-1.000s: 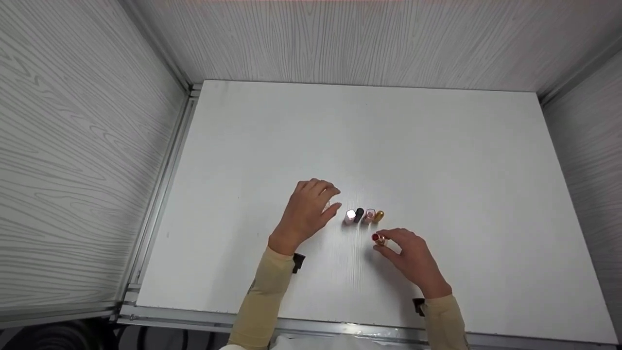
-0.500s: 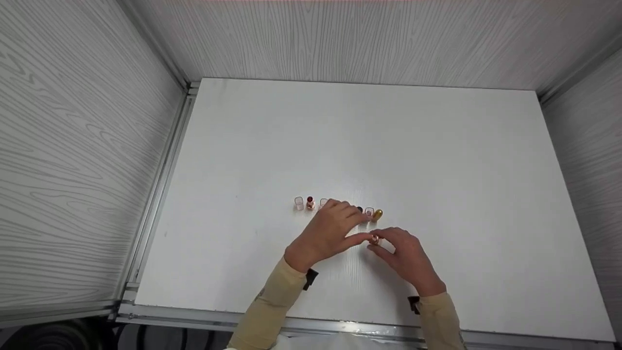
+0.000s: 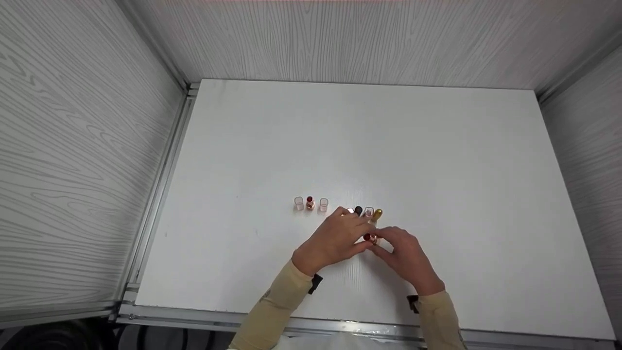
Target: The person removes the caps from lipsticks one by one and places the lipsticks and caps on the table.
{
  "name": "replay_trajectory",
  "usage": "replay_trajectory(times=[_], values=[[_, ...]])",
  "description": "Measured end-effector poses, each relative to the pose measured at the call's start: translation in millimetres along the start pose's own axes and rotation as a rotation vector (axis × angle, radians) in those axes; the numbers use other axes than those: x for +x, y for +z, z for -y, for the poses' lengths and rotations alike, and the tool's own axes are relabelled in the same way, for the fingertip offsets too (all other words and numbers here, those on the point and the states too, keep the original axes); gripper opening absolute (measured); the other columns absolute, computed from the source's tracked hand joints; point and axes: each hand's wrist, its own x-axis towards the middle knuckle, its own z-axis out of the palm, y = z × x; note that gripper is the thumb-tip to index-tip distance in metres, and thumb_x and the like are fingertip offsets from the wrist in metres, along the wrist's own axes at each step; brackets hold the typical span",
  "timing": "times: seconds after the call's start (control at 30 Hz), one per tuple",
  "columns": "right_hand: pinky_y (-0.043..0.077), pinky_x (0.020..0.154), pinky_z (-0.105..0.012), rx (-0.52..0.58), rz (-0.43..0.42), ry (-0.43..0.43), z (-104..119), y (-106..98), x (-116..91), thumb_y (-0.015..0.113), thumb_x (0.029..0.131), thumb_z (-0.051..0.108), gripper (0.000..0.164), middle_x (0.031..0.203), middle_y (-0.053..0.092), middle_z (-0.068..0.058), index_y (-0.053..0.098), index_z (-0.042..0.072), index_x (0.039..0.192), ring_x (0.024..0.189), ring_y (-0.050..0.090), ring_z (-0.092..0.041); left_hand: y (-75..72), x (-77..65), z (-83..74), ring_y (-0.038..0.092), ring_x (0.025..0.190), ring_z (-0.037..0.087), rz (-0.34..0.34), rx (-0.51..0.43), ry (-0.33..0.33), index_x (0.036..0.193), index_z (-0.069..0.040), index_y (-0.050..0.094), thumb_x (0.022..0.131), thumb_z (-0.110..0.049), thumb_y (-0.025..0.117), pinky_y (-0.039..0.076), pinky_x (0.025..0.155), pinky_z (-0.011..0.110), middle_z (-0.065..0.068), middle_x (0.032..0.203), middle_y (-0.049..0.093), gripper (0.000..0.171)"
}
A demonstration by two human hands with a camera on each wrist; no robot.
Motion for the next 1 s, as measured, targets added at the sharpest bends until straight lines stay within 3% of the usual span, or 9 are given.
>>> replay_trajectory(times=[0.13, 0.33, 0.53, 0.77, 1.0], values=[[0.049, 0.081, -0.031, -0.001, 0.001, 0.014, 0.6, -0.4, 0.2, 0.076, 0.076, 0.024, 0.036, 0.099, 0.066, 0.014, 0.067, 0.024, 0.111, 0.091, 0.059, -0.002, 3.4, 0.2, -0.7, 0.058, 0.080, 0.005, -0.010, 0.004, -0.006, 0.099, -0.023, 0.068, 0.087, -0.033, 0.064, 0.044, 0.081, 0.028, -0.013, 0.087, 0.065, 0.016], [0.049, 0.078, -0.030, -0.006, -0.002, 0.023, 1.8, -1.5, -0.3, 0.076, 0.076, 0.024, 0.035, 0.096, 0.066, 0.013, 0.067, 0.023, 0.110, 0.088, 0.059, -0.003, 1.9, 0.6, -1.2, 0.059, 0.081, 0.006, 0.004, 0.021, -0.013, 0.097, -0.021, 0.069, 0.088, -0.034, 0.062, 0.045, 0.082, 0.029, -0.012, 0.089, 0.066, 0.017], [0.049, 0.077, -0.031, 0.008, -0.017, 0.010, 0.7, -5.8, 0.7, 0.075, 0.078, 0.024, 0.040, 0.096, 0.065, 0.009, 0.064, 0.022, 0.115, 0.089, 0.059, -0.008, -6.2, 1.9, 3.6, 0.062, 0.087, 0.006, -0.056, -0.001, -0.023, 0.100, -0.020, 0.070, 0.089, -0.032, 0.061, 0.045, 0.083, 0.028, -0.010, 0.097, 0.069, 0.019], [0.050, 0.080, -0.033, -0.007, -0.029, 0.076, -3.4, -9.3, -3.1, 0.075, 0.078, 0.026, 0.045, 0.103, 0.065, 0.006, 0.060, 0.020, 0.120, 0.096, 0.059, -0.008, -18.4, -0.2, 25.7, 0.062, 0.083, 0.008, -0.170, 0.001, -0.079, 0.095, -0.017, 0.071, 0.089, -0.029, 0.061, 0.045, 0.081, 0.031, -0.007, 0.087, 0.069, 0.016], [0.050, 0.080, -0.034, 0.000, -0.026, 0.075, -5.6, -9.2, -6.7, 0.074, 0.079, 0.024, 0.042, 0.103, 0.065, 0.004, 0.062, 0.017, 0.118, 0.096, 0.059, -0.010, -23.8, -6.4, 59.0, 0.059, 0.080, 0.011, -0.215, 0.050, -0.216, 0.092, -0.016, 0.069, 0.088, -0.024, 0.063, 0.044, 0.081, 0.033, -0.005, 0.084, 0.066, 0.011]])
